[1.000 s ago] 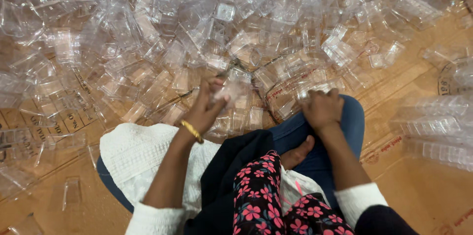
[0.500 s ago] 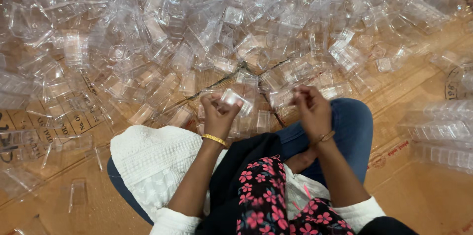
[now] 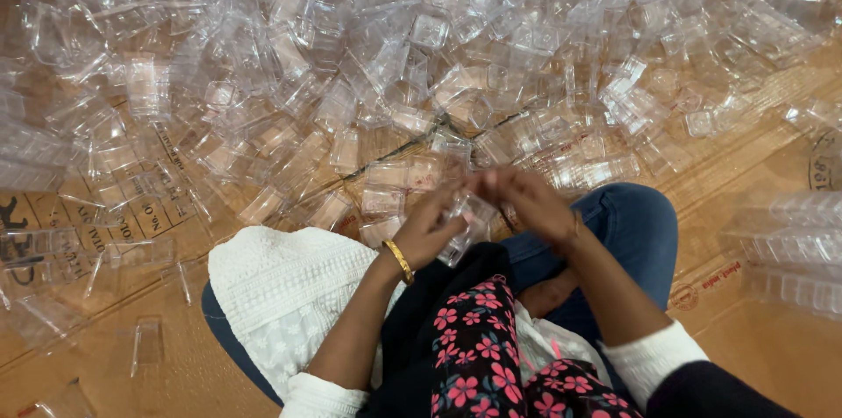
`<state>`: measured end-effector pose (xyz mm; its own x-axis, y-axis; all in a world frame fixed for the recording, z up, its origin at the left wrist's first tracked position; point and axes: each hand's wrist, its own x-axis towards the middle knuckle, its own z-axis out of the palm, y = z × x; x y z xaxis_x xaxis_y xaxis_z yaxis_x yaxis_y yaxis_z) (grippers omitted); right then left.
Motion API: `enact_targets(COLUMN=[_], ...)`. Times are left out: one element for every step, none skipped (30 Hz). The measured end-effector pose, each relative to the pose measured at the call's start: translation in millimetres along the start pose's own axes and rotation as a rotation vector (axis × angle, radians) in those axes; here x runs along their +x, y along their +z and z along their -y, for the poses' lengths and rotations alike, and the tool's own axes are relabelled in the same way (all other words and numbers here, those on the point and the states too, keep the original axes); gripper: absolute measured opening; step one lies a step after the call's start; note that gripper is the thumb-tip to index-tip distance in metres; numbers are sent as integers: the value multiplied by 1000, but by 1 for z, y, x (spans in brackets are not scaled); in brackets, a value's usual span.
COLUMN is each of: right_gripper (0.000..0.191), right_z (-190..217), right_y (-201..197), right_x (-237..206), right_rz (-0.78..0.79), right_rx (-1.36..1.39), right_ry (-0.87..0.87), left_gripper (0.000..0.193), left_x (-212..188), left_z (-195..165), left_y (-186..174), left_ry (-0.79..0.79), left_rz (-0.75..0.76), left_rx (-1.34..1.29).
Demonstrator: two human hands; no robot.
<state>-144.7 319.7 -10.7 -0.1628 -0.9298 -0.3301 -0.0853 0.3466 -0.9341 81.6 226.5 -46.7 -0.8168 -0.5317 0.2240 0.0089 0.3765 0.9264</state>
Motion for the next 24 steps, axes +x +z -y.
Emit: enact_targets(right_gripper=[36, 36, 49, 64, 57, 51, 45, 42, 40, 38, 34, 31, 28, 31, 34, 37, 34, 32, 31, 24, 20, 19, 26, 37], right_z=[-2, -3, -6, -10, -14, -18, -21, -24, -24, -22, -18, -11, -3, 7, 17, 27, 35, 42, 47, 50, 50, 50, 49, 47], right_y=[-3, -10, -16, -22, -27, -31, -33, -33, -32, -30, -27, -25, -23, -22, -21, -21, -20, -19, -17, -15, -11, -7, -3, 0], right_x=[14, 34, 52, 70, 85, 96, 102, 102, 98, 89, 77, 63, 48, 36, 26, 20, 17, 20, 28, 39, 54, 71, 92, 110], right_rz=[-236, -471, -615, -751, -711, -667, -615, -557, -491, -418, -358, -300, -245, -90, 64, 221, 279, 338, 395, 303, 210, 120, -152, -421], right_rx=[-233, -465, -764, -1064, -880, -696, -512, -234, 42, 319, 307, 294, 280, 232, 182, 131, 93, 55, 17, 19, 21, 19, -103, -224], right_ry=[-28, -57, -234, -417, -316, -220, -120, -141, -163, -182, -142, -102, -61, -88, -115, -144, -146, -148, -155, -126, -97, -70, -131, -190], left_gripper=[59, 55, 53, 43, 34, 28, 31, 34, 38, 41, 46, 53, 58, 62, 68, 70, 73, 76, 73, 71, 68, 63, 59, 57], left_x=[-1, -1, -2, -2, -1, 1, 2, 3, 5, 8, 10, 13, 15, 17, 19, 21, 20, 20, 20, 19, 18, 17, 16, 13], left_z=[8, 16, 22, 27, 30, 32, 32, 29, 24, 18, 11, 3, -6, -14, -21, -28, -32, -35, -34, -31, -26, -18, -9, 0], left_y=[0, -1, -2, -3, -4, -6, -8, -8, -9, -11, -12, -13, -16, -17, -19, -22, -23, -25, -26, -27, -27, -27, -28, -27], left_ry=[-148, -298, -452, -432, -406, -376, -483, -595, -703, -733, -762, -790, -705, -620, -533, -586, -644, -701, -718, -736, -752, -720, -688, -659], left_rz=[-50, -98, -140, -183, -224, -266, -232, -198, -165, -169, -173, -173, -158, -141, -125, -64, -5, 54, 1, -51, -103, -155, -208, -263], left_rx=[-146, -292, -441, -412, -381, -349, -366, -384, -402, -543, -683, -825, -820, -817, -813, -887, -960, -1033, -1034, -1036, -1037, -1011, -984, -959])
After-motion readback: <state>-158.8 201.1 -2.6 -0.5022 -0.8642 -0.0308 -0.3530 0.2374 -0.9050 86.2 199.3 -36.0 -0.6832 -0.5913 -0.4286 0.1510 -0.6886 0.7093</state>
